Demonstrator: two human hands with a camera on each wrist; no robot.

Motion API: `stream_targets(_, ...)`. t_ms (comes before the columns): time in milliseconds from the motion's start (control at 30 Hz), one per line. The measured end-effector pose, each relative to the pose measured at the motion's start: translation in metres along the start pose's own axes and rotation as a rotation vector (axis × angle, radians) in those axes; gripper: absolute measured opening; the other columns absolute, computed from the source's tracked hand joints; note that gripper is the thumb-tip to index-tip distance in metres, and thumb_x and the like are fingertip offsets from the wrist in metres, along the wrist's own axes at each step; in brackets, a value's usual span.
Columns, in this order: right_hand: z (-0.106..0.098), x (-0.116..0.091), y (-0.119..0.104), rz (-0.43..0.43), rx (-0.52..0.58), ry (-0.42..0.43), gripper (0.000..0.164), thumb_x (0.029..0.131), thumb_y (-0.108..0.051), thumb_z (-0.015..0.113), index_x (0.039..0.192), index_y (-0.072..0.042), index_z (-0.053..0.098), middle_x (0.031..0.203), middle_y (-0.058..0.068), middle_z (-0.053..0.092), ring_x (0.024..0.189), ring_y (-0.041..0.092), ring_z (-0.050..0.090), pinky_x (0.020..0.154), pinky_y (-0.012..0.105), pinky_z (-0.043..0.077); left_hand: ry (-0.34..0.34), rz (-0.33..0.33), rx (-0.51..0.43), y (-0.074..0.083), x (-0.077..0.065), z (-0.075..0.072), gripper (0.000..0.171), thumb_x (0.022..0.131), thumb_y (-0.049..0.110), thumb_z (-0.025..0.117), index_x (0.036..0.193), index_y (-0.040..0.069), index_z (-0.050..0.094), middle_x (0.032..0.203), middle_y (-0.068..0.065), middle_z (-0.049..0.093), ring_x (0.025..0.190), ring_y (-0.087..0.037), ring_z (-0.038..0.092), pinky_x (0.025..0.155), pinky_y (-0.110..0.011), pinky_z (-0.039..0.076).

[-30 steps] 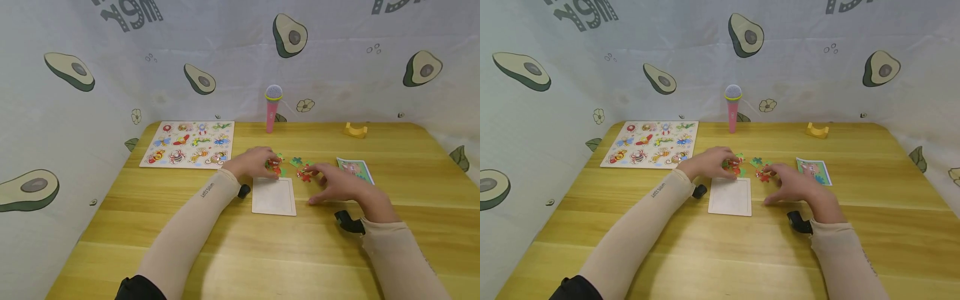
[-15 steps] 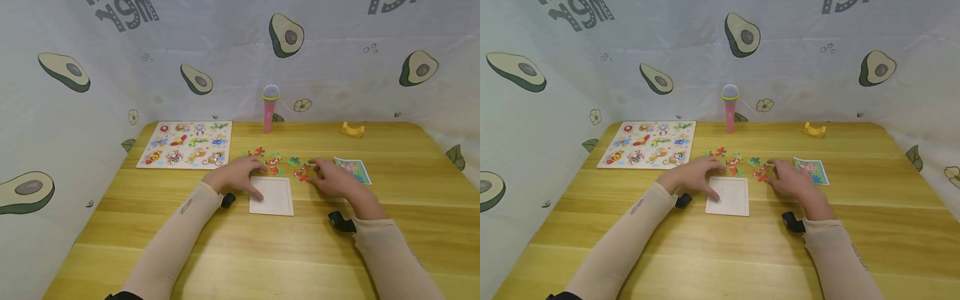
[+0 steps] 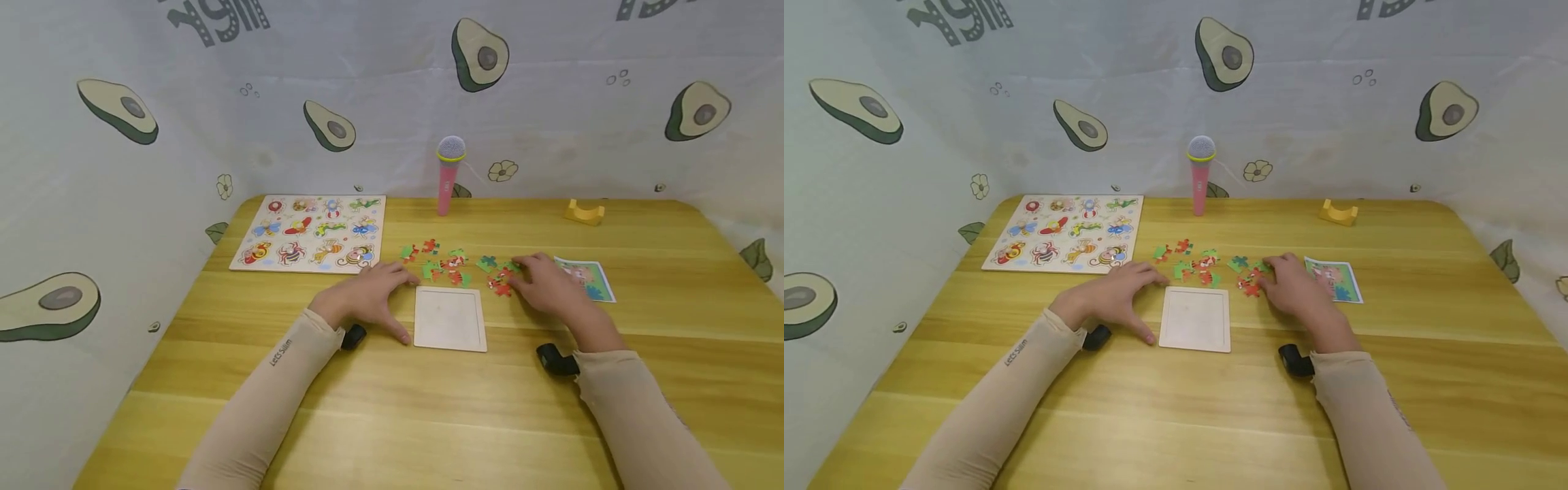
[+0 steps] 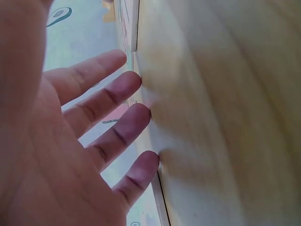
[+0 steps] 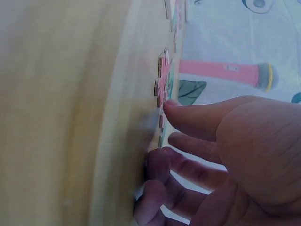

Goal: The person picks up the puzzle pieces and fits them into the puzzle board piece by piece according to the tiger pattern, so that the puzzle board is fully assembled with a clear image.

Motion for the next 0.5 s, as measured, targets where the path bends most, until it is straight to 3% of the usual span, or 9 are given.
stream_targets(300,-0.004,0.012,0.0,-0.007,0.006,0.021,0.051,0.1,-0.023,0.063,0.13,0.017,0.054,0.127,0.039,0.052,0.12,0.054,0.047,0.1,0.064,0.037,-0.002,0.002,0.022,0.001,0.001,0.003,0.104,0.067,0.07,0.082,0.151,0.022,0.044,0.147,0.004,0.042,0.137,-0.02,0.032,0.113,-0.057,0.022)
stream_targets(500,-0.006,0.016,-0.004,-0.001,0.012,0.009,0.044,0.1,-0.019,0.064,0.129,0.014,0.057,0.12,0.034,0.057,0.111,0.048,0.053,0.096,0.062,0.041,0.005,0.002,0.058,0.005,0.002,0.002,0.104,0.067,0.072,0.08,0.151,0.022,0.045,0.148,0.004,0.041,0.136,-0.018,0.032,0.111,-0.053,0.026)
Point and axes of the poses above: each hand's wrist, its own x-axis towards the middle knuckle, its own z-axis out of the palm, y = z × x, the point moved 7 cm from there along x, towards the middle knuckle
